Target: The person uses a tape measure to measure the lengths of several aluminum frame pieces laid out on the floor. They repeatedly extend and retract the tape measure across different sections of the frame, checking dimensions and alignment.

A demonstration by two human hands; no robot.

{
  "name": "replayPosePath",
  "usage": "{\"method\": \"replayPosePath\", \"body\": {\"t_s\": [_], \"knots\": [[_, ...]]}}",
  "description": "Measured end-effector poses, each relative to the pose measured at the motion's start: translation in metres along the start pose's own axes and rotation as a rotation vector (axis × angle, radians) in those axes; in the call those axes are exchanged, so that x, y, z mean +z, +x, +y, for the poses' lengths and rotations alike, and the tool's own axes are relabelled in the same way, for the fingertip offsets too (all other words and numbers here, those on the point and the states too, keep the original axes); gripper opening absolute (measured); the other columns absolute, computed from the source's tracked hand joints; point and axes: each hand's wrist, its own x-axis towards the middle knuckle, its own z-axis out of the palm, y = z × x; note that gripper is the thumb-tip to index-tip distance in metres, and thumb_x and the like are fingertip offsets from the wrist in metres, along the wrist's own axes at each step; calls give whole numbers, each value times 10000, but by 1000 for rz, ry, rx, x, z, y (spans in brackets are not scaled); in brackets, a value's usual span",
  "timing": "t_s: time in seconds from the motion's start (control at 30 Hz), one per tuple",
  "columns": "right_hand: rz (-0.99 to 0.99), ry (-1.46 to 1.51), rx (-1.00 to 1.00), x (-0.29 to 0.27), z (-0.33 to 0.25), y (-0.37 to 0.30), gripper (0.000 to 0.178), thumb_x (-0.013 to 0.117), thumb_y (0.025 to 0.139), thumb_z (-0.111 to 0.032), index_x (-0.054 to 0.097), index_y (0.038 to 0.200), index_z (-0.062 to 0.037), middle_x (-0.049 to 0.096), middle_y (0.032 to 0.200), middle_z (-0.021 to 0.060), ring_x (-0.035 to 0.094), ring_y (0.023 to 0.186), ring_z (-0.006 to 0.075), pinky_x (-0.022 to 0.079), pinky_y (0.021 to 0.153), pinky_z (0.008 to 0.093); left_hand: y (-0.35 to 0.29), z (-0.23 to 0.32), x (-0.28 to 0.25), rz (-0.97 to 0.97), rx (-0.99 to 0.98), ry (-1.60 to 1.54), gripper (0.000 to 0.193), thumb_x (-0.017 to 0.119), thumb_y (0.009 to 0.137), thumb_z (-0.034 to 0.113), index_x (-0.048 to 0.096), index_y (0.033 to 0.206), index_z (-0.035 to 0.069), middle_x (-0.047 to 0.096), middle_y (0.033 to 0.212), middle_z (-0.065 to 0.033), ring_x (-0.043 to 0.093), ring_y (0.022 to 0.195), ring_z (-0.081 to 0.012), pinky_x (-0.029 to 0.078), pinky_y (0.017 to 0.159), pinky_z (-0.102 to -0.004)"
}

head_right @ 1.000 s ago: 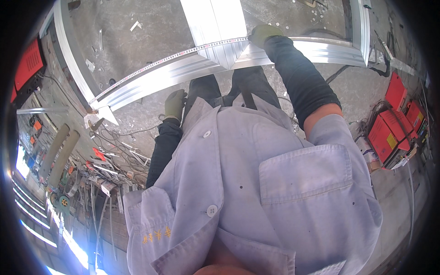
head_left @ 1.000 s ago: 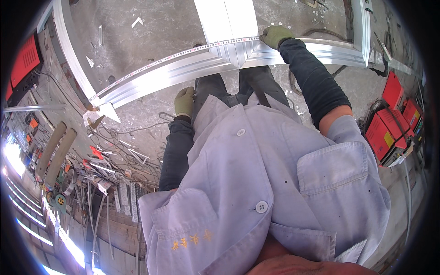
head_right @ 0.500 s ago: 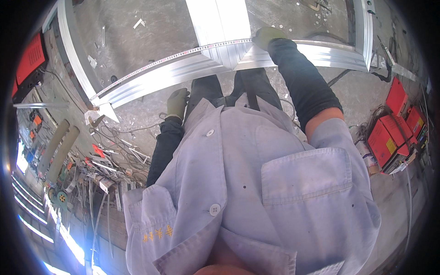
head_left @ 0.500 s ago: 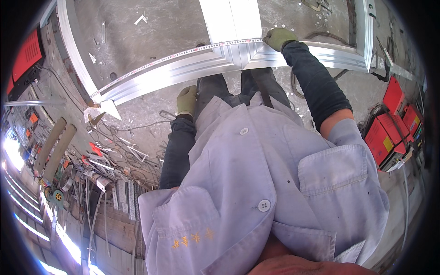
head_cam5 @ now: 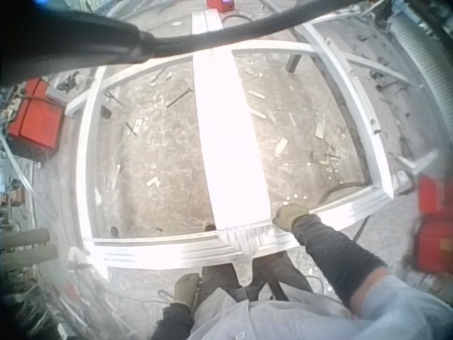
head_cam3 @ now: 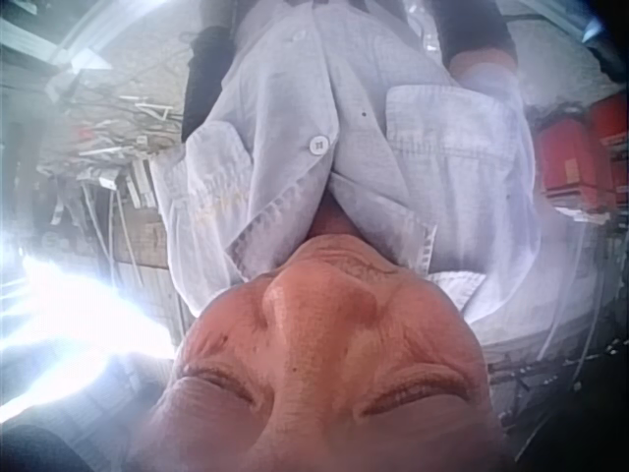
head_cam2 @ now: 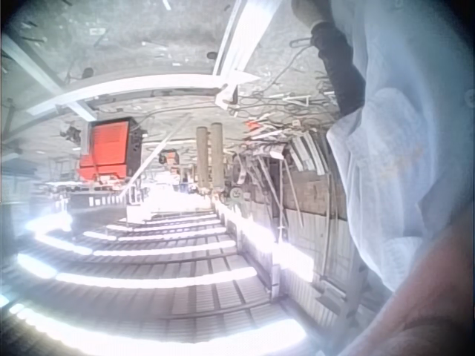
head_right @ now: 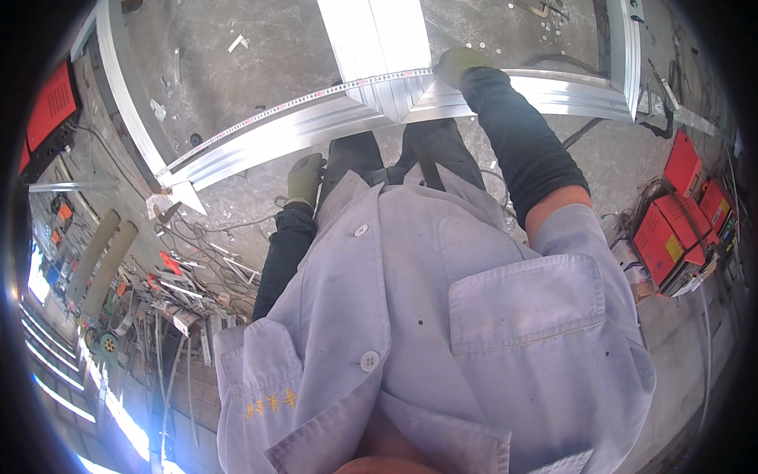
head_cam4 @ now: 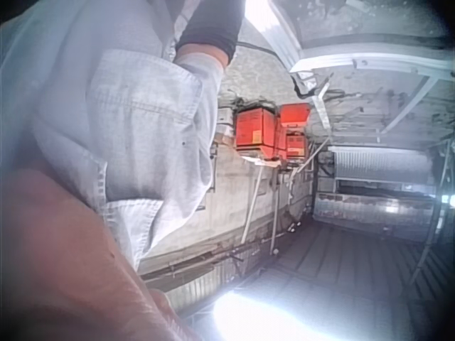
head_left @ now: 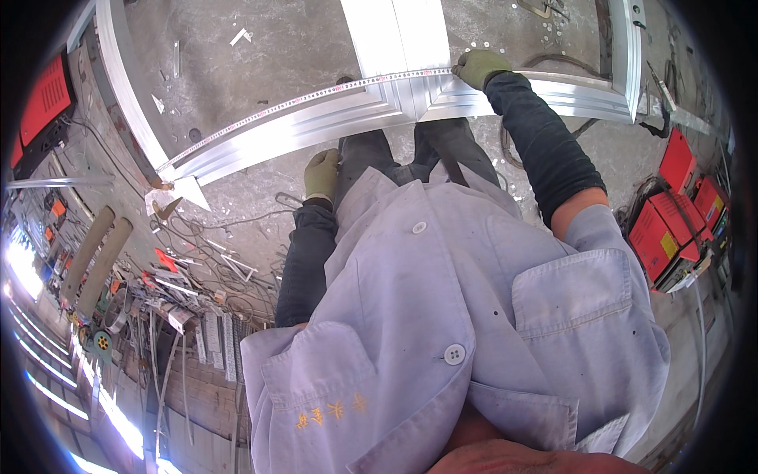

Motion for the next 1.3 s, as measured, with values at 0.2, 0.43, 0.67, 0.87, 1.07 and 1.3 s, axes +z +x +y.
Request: {"method": "replayPosePath", "body": {"t_s": [0.2,0.43,0.67,0.87,1.07,1.3], "knots": [[11,-19,-3,-3,-2,-4,428,636,1026,-511,785,1278,-200,760,1302,86,685,1251,329,532,1074,466,-3,11,-2,-10,-7,39,397,686,965,321,783,1136,-24,791,983,-78,672,818,-139,535,773,-294],[-12,18,32,3,2,4,433,631,1032,-506,773,1293,-191,763,1295,89,687,1245,331,531,1072,464,1,15,-7,-9,30,53,406,688,964,315,772,1126,-48,790,992,-97,704,859,-170,558,813,-318],[-17,58,20,-9,-4,-9,433,613,1001,-445,781,1269,-148,747,1323,127,686,1263,350,526,1087,464,3,19,-8,-1,31,34,386,705,968,315,775,1100,-41,788,982,-91,700,842,-163,557,807,-318],[-28,73,14,-13,-5,-11,436,595,988,-416,786,1252,-126,741,1330,141,691,1262,352,523,1093,464,6,19,-9,-10,30,14,391,709,977,332,772,1109,-31,784,985,-80,689,842,-153,541,770,-306],[85,45,-53,-20,1,-29,419,627,1002,-469,801,1200,-144,778,1212,129,718,1169,347,548,1016,476,8,63,-16,-34,-21,-222,612,684,1015,499,667,1332,-25,770,1142,-104,697,896,-175,538,776,-314],[229,103,-185,-35,3,-58,447,657,978,-441,803,1152,-57,793,1092,201,745,1032,400,566,932,497,36,79,-43,-87,-10,-583,1009,518,1007,770,350,1633,-3,561,1552,-219,598,1347,-393,467,1124,-487]]}}
